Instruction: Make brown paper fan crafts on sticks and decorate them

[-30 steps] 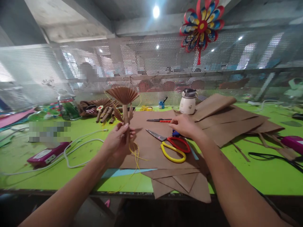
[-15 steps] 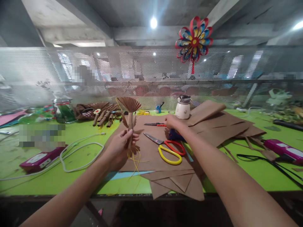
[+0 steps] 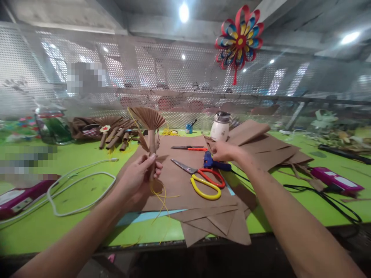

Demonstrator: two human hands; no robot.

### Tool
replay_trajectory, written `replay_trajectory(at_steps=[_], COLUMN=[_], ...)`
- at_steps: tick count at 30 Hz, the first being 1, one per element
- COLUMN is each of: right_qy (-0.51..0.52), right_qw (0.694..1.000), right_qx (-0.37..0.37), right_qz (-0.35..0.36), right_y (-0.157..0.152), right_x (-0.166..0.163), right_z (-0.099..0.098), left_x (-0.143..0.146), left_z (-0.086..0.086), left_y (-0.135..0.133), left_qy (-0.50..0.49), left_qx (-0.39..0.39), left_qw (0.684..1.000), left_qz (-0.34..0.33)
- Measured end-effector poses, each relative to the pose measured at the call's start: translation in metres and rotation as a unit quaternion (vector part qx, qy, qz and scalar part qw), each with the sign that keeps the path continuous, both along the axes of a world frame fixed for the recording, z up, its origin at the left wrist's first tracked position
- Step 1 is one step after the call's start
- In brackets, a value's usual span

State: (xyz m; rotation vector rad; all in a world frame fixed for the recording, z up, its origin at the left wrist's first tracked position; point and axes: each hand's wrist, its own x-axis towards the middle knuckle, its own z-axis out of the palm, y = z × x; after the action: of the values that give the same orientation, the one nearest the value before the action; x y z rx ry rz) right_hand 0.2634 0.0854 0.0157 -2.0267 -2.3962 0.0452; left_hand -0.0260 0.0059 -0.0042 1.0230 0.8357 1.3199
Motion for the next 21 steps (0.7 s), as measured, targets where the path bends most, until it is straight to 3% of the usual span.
replay_trajectory(at_steps=[3,8,13,15,18,21], right_qy=[-0.007,-0.003,0.019,0.089,0.315,0.551], right_qw=[0.998,0.999,0.999,0.993,0.944,0.826], right_qx=[-0.059,-0.033,0.026,0.074,0.101,-0.012], right_qz=[0.025,0.012,0.002,-0.003,0.011,0.120], right_y=[-0.016,-0.015,-0.019,-0.026,-0.042,-0.065], right_x=[0.006,-0.003,0.005,0.011,0.012,-0.003], right_z=[-0.017,-0.038,-0.031,-0.022,-0.006,0.004], left_x=[0.001,0.000,-0.001,0.000,0.001,0.001], left_z=[-0.003,-0.004,-0.003,-0.005,-0.009,-0.013], left_y=[0.001,0.003,0.004,0.005,0.006,0.006], left_qy=[-0.002,0.002,0.000,0.002,0.006,0.014], left_qx=[0.001,-0.008,-0.012,-0.012,-0.014,-0.012], left_qw=[1.000,1.000,0.999,0.999,0.998,0.997], left_qz=[-0.005,-0.024,-0.044,-0.050,-0.058,-0.071])
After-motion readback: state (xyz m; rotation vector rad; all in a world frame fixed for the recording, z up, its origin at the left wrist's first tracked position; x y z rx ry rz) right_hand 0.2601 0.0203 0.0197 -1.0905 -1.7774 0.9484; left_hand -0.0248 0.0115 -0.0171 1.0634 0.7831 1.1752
